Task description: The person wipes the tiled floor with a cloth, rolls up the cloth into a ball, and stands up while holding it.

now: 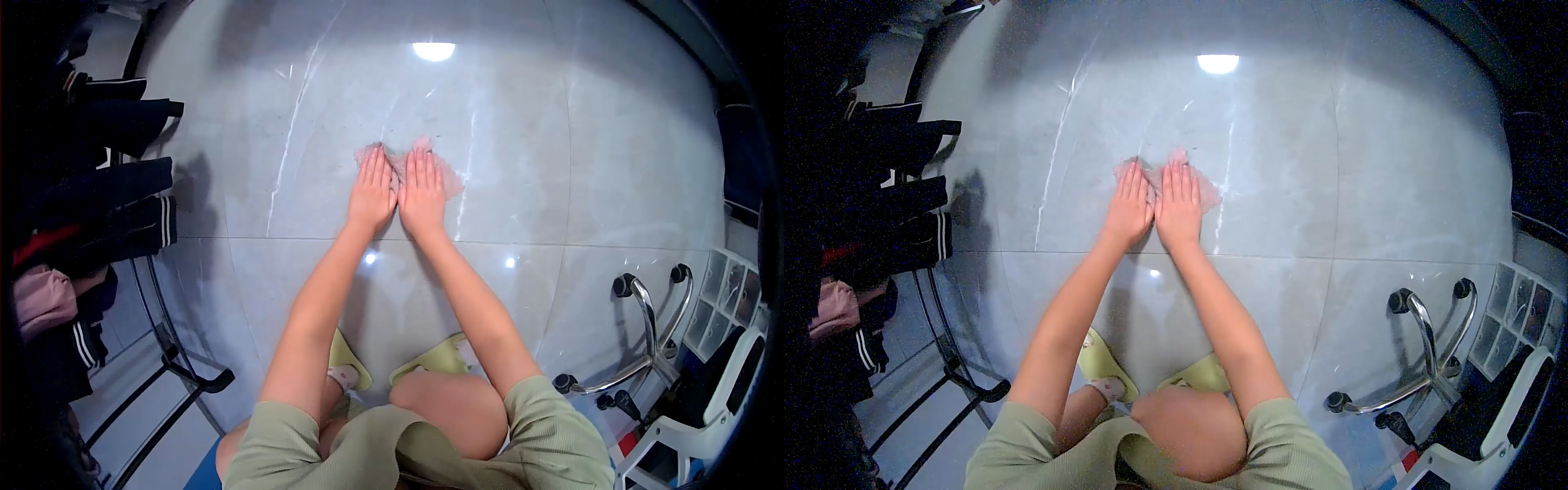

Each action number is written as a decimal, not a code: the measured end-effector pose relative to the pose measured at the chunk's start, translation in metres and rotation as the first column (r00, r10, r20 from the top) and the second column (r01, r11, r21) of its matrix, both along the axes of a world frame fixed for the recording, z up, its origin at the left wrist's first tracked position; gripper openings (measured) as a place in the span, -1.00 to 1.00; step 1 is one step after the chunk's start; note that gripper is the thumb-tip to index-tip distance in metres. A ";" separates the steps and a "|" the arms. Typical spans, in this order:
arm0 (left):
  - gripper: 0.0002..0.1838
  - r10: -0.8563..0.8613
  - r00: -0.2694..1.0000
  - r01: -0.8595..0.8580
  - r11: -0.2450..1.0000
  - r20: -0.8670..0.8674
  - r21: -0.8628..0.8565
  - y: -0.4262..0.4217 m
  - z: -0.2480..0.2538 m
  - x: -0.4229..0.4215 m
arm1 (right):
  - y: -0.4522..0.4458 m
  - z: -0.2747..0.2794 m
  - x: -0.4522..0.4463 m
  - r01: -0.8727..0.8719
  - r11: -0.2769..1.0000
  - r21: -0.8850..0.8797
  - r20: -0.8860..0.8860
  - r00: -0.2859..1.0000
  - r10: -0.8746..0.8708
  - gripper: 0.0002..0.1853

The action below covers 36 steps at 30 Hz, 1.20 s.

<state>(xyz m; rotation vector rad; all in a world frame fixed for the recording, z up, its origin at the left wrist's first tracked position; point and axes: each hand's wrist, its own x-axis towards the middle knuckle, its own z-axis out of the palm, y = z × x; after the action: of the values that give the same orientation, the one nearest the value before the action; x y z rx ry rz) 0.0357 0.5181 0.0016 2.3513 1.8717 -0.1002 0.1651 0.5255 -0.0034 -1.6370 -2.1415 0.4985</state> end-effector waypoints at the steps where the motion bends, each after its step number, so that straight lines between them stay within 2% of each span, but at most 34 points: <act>1: -0.30 0.023 0.999 -0.024 1.000 0.030 0.007 -0.011 0.001 0.004 | -0.008 -0.001 0.003 -0.031 0.999 0.007 0.001 1.000 0.031 -0.32; 5: -0.29 0.090 0.992 -0.090 0.996 0.084 -0.003 -0.068 0.008 0.018 | -0.051 0.007 0.024 -0.136 0.991 -0.018 -0.045 0.990 0.135 -0.31; 7: -0.28 0.093 0.989 -0.087 0.994 0.118 -0.060 -0.099 0.007 0.027 | -0.075 0.009 0.036 -0.165 0.986 -0.019 -0.072 0.984 0.164 -0.30; 10: -0.27 0.047 0.986 -0.027 0.992 0.157 -0.124 -0.130 0.005 0.040 | -0.108 0.009 0.055 -0.117 0.983 -0.143 -0.042 0.993 0.112 -0.28; 14: -0.27 -0.092 0.974 0.132 0.974 0.207 -0.185 -0.126 0.015 0.070 | -0.126 0.011 0.090 0.040 0.982 -0.186 0.044 0.998 -0.032 -0.26; 17: -0.22 -0.236 0.944 0.262 0.961 0.232 -0.089 -0.109 0.011 0.098 | -0.128 0.014 0.124 0.176 0.965 -0.192 0.097 0.982 -0.160 -0.24; 20: -0.19 -0.300 0.935 0.318 0.946 0.190 -0.068 -0.091 0.014 0.132 | -0.122 0.006 0.162 0.282 0.951 -0.127 0.151 0.953 -0.262 -0.22; 23: -0.17 -0.279 0.935 0.294 0.955 0.218 -0.035 -0.082 0.002 0.171 | -0.106 0.005 0.196 0.356 0.930 -0.089 0.184 0.924 -0.335 -0.20; 27: -0.19 -0.254 0.916 0.284 0.957 0.311 -0.055 -0.063 0.003 0.195 | -0.075 0.007 0.221 0.355 0.934 -0.027 0.180 0.921 -0.345 -0.16; 34: -0.21 -0.223 0.919 0.244 0.969 0.324 -0.026 -0.020 0.002 0.207 | -0.001 -0.002 0.219 0.316 0.946 0.066 0.166 0.932 -0.323 -0.17; 36: -0.22 -0.213 0.918 0.223 0.975 0.335 0.010 -0.007 0.000 0.202 | 0.019 -0.004 0.207 0.264 0.964 0.011 0.187 0.947 -0.261 -0.21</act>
<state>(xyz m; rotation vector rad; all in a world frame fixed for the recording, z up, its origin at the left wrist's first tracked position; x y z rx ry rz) 0.2379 0.5107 0.0017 2.3694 1.4405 0.2364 0.3722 0.5447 -0.0077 -2.0109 -2.0032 0.2881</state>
